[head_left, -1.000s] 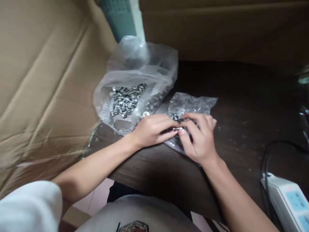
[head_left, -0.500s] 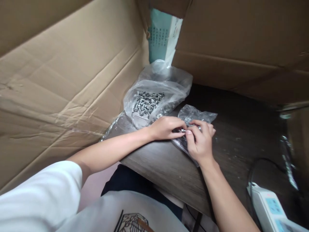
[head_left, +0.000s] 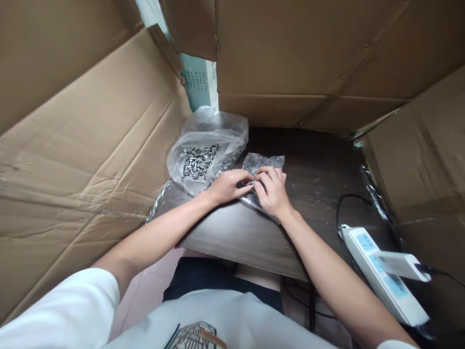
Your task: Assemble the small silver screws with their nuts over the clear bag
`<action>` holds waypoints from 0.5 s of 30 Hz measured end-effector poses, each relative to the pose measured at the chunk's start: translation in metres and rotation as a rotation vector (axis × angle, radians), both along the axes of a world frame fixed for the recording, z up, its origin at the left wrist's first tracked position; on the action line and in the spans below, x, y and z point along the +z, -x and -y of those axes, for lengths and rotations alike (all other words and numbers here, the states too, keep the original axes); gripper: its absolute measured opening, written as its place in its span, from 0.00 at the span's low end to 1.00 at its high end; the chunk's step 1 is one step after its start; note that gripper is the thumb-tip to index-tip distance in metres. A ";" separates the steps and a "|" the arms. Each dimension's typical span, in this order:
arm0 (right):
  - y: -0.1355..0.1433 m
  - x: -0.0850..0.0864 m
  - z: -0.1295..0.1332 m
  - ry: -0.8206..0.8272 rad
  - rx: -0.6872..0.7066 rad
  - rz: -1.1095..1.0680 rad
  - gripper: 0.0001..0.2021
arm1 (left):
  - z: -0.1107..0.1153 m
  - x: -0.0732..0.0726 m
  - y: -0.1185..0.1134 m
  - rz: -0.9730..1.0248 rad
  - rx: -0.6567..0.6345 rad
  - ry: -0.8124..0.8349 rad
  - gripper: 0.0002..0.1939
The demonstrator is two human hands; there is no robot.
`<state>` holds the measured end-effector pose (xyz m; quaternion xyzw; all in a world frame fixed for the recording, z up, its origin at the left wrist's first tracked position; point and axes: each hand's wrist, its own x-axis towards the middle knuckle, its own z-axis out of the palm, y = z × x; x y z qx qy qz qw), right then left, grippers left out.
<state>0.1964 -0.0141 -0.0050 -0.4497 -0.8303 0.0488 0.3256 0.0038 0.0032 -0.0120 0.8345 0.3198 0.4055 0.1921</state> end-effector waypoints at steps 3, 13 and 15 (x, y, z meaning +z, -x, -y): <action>0.001 -0.001 -0.001 -0.016 -0.013 0.013 0.14 | -0.001 0.000 -0.001 -0.005 0.000 -0.017 0.07; 0.001 0.004 0.001 0.027 -0.029 -0.031 0.08 | 0.000 0.002 -0.003 0.004 0.020 -0.001 0.06; 0.001 0.003 0.002 0.021 -0.027 -0.027 0.08 | 0.000 0.002 -0.003 -0.004 0.018 -0.005 0.06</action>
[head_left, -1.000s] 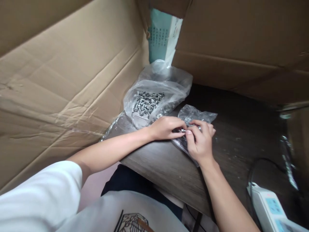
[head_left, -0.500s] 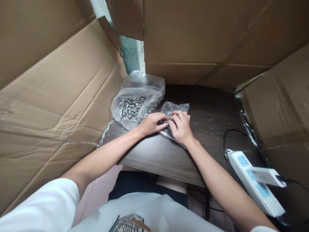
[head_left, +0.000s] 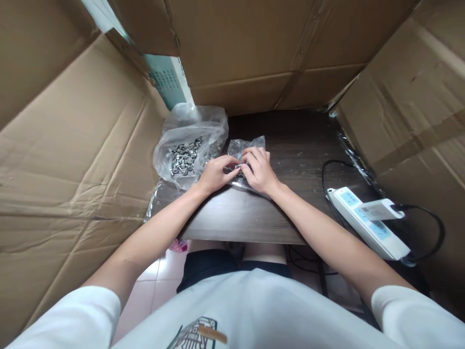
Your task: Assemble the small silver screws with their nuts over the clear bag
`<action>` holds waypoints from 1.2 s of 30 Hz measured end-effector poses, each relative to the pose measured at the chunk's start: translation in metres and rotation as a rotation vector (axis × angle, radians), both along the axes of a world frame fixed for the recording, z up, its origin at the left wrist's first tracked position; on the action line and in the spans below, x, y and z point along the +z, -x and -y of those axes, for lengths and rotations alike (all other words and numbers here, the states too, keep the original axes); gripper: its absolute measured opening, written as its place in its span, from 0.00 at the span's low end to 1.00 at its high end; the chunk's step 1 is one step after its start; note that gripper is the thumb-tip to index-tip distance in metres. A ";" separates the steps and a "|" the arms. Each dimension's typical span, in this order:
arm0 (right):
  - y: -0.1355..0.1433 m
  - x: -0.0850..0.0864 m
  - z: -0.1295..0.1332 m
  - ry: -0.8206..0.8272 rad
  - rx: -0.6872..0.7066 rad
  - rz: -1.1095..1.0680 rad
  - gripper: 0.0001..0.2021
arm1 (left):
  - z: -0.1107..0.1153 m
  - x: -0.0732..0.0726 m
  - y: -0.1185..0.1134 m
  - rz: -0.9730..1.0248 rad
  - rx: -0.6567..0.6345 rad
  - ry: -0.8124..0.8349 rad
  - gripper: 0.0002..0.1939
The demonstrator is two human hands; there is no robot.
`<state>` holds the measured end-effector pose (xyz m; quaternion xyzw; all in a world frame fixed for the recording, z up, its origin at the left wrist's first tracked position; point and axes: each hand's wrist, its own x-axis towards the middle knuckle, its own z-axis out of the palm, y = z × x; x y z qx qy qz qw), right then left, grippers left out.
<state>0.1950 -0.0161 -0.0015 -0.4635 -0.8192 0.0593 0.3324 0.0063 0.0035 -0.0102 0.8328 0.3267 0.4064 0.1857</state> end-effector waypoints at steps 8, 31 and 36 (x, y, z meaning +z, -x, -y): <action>0.002 -0.001 -0.001 -0.011 -0.026 0.034 0.15 | 0.000 -0.001 0.000 -0.002 -0.002 -0.005 0.05; -0.004 -0.005 -0.005 0.033 0.012 0.029 0.23 | -0.003 -0.002 -0.005 -0.056 0.076 -0.002 0.07; -0.005 -0.006 -0.006 0.028 0.022 0.062 0.25 | -0.001 -0.001 -0.006 -0.024 0.048 0.031 0.06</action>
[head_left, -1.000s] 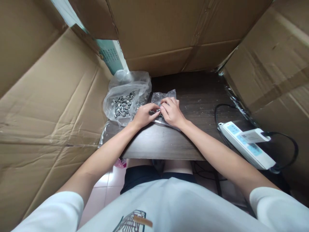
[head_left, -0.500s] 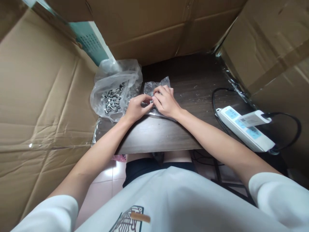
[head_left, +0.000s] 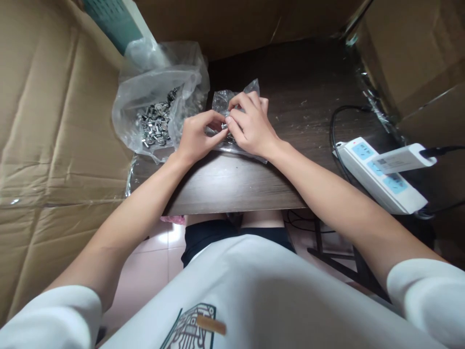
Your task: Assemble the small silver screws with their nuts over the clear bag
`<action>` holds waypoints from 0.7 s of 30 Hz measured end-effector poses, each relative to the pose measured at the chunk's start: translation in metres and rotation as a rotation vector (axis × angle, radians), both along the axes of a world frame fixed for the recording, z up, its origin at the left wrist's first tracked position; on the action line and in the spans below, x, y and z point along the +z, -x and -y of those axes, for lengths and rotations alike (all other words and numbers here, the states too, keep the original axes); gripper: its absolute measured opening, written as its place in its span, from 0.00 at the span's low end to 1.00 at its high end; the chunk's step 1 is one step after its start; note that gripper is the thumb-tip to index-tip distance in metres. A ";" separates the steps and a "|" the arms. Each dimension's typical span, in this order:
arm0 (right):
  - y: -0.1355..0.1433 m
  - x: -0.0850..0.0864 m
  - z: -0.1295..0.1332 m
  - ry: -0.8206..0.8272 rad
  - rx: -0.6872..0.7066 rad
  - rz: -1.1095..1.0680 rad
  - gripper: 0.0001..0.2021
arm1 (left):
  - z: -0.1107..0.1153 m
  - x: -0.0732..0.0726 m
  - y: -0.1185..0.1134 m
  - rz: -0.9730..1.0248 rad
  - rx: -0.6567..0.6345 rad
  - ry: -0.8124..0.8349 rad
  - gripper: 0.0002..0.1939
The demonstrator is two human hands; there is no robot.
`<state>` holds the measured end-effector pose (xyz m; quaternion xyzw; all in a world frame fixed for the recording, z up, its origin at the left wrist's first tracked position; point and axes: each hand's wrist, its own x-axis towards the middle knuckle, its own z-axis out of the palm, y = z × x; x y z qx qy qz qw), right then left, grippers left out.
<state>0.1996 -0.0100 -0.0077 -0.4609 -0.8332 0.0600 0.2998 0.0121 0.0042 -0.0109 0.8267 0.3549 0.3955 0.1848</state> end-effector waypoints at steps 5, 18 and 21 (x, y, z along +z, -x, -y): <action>0.000 0.002 0.001 0.007 0.000 -0.021 0.25 | 0.000 0.001 0.002 0.002 0.032 -0.018 0.06; 0.003 0.016 0.011 0.012 0.018 0.005 0.13 | 0.004 0.013 0.008 0.006 -0.036 -0.086 0.04; 0.000 0.017 0.010 0.027 0.025 -0.051 0.14 | 0.005 0.013 0.007 0.004 -0.047 -0.075 0.04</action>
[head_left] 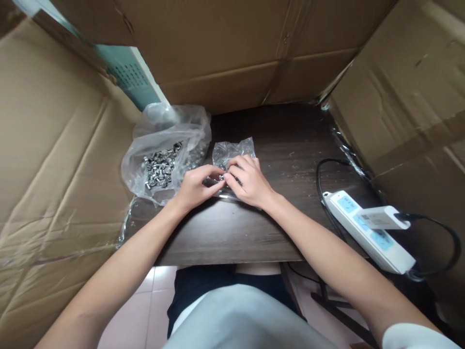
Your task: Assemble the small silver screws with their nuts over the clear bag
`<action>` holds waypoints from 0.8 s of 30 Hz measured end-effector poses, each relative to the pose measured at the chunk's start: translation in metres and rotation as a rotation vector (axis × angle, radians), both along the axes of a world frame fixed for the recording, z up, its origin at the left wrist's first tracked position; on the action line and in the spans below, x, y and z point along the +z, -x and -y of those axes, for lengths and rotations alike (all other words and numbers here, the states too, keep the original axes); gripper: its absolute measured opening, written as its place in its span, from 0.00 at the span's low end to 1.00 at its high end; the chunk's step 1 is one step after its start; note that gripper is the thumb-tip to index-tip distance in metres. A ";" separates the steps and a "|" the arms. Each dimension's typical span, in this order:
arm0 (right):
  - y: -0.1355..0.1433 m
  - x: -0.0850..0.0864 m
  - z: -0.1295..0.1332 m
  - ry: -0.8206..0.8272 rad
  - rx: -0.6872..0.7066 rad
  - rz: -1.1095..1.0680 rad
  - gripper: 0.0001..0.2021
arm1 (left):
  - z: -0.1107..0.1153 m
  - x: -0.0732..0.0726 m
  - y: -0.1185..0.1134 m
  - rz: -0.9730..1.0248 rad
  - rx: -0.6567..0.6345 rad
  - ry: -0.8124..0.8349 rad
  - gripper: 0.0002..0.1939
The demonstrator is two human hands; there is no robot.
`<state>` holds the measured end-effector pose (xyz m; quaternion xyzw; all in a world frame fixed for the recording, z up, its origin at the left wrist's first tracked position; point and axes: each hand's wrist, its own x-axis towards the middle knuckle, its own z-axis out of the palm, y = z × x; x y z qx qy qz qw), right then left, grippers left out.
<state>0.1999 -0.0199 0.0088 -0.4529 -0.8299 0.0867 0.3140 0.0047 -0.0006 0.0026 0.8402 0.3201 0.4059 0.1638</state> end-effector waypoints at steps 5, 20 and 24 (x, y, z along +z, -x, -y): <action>-0.002 -0.001 -0.001 0.013 0.026 -0.104 0.08 | -0.001 -0.003 0.001 -0.011 0.009 0.027 0.06; 0.000 -0.008 -0.003 -0.009 0.060 -0.195 0.06 | -0.002 -0.007 0.002 -0.027 -0.011 0.026 0.08; -0.001 -0.007 -0.003 -0.015 0.063 -0.209 0.08 | -0.002 -0.006 0.003 -0.023 -0.011 0.019 0.08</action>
